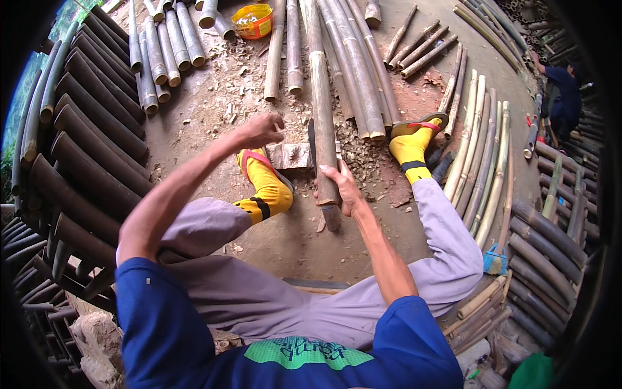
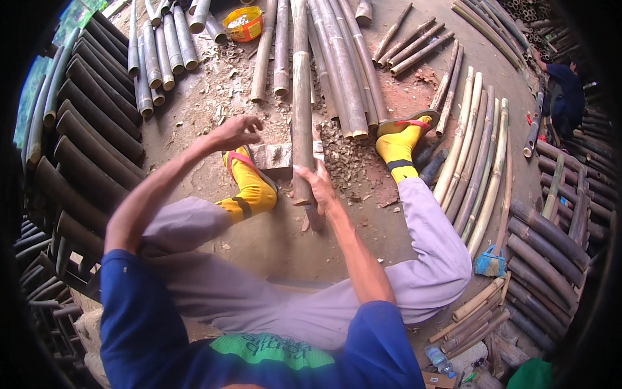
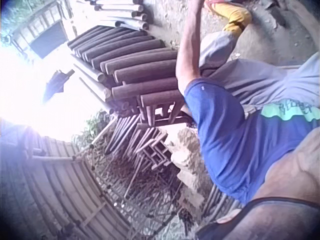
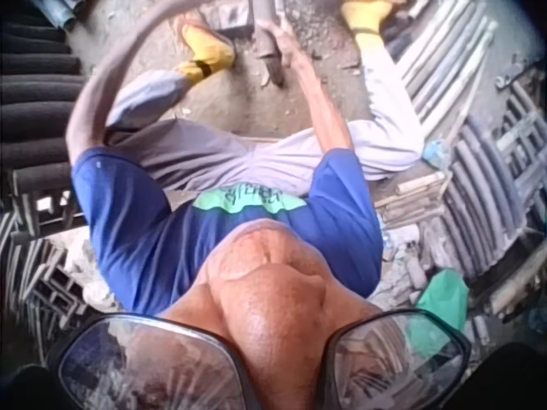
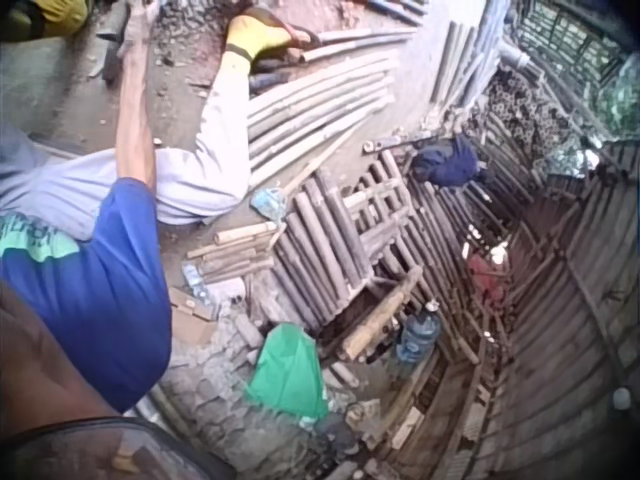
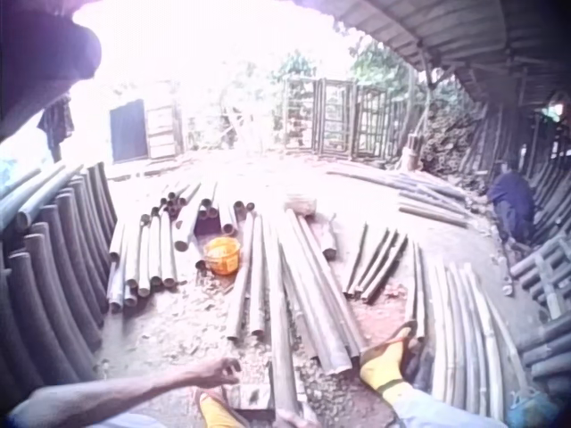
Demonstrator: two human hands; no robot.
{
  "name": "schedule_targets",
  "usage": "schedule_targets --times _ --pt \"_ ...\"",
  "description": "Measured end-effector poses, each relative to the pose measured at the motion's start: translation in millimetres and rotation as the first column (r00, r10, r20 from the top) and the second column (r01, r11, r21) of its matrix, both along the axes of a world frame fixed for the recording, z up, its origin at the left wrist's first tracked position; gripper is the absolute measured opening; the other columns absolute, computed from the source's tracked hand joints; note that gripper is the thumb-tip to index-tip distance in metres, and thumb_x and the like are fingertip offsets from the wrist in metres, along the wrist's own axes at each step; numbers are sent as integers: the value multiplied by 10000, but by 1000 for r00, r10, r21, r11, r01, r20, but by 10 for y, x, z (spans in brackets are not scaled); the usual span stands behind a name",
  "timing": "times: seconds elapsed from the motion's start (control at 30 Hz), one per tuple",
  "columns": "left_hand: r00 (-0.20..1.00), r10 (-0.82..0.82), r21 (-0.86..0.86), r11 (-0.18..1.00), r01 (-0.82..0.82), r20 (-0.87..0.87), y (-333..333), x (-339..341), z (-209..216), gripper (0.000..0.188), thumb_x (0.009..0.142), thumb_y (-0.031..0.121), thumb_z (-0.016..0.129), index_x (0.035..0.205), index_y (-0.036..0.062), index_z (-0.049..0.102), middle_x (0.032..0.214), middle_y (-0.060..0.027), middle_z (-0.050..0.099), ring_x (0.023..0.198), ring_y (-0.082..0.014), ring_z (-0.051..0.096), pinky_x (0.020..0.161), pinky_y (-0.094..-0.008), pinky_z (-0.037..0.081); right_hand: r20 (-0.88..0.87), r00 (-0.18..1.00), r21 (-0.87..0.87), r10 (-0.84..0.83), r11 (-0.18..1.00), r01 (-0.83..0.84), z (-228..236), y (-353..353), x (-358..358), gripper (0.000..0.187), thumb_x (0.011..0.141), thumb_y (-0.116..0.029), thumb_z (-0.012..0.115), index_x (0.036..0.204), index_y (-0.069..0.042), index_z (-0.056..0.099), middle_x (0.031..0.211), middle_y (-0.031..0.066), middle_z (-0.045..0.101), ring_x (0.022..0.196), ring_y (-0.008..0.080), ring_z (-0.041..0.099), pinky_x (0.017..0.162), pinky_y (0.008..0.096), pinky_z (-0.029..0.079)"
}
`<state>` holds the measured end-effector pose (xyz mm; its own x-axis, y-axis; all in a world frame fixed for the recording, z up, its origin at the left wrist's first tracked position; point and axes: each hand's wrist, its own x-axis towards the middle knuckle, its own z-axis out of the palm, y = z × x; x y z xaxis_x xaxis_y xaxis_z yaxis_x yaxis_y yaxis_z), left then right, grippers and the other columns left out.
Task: The person sits on the ground and uses a knife to sharpen the end of a long bamboo pole. They repeatedly scrape the knife along the bamboo to create a tapered point, rotating the pole to work on different sides. The person occasionally pauses to inspect the sharpened tip before continuing the scraping motion.
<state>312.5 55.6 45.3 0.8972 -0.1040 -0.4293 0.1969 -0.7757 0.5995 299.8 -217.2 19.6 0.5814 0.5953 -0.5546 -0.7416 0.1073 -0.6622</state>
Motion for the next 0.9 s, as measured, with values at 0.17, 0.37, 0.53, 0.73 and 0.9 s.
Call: schedule_targets --times 0.17,0.37,0.53,0.73,0.9 --pt "984 -158 269 947 175 -85 412 -118 396 276 826 168 617 1056 21 576 943 -152 659 856 -264 642 769 -377 505 230 973 -346 30 937 53 -68 -89 -89 506 783 -139 668 1185 -16 386 777 119 582 465 151 571 319 254 449" --pt "988 -141 167 975 150 -60 428 -295 265 278 824 171 622 1056 24 583 912 -142 669 835 -261 649 740 -372 516 656 740 -547 152 771 327 -15 288 714 753 754 -210 674 1350 65 305 918 213 633 633 188 618 541 328 544" --pt "940 -334 227 912 342 -75 122 -219 99 291 790 187 633 1044 49 597 893 -136 665 829 -271 645 735 -377 508 780 346 -623 522 695 358 6 97 1113 563 758 -214 621 1238 44 480 1056 224 591 935 324 603 864 402 496" --pt "946 -323 160 935 316 18 88 -248 46 278 774 175 639 1017 44 611 885 -151 657 849 -287 636 742 -384 498 518 257 -851 816 460 253 788 -1306 1521 375 734 -156 600 1073 5 597 893 243 648 857 356 644 790 420 516" --pt "954 -296 151 942 299 -47 -88 -98 103 261 761 133 644 993 18 610 868 -167 657 848 -286 640 739 -382 499 484 486 -823 728 191 535 905 -3037 1498 367 741 -123 569 1073 33 578 694 244 615 682 353 641 669 434 493"
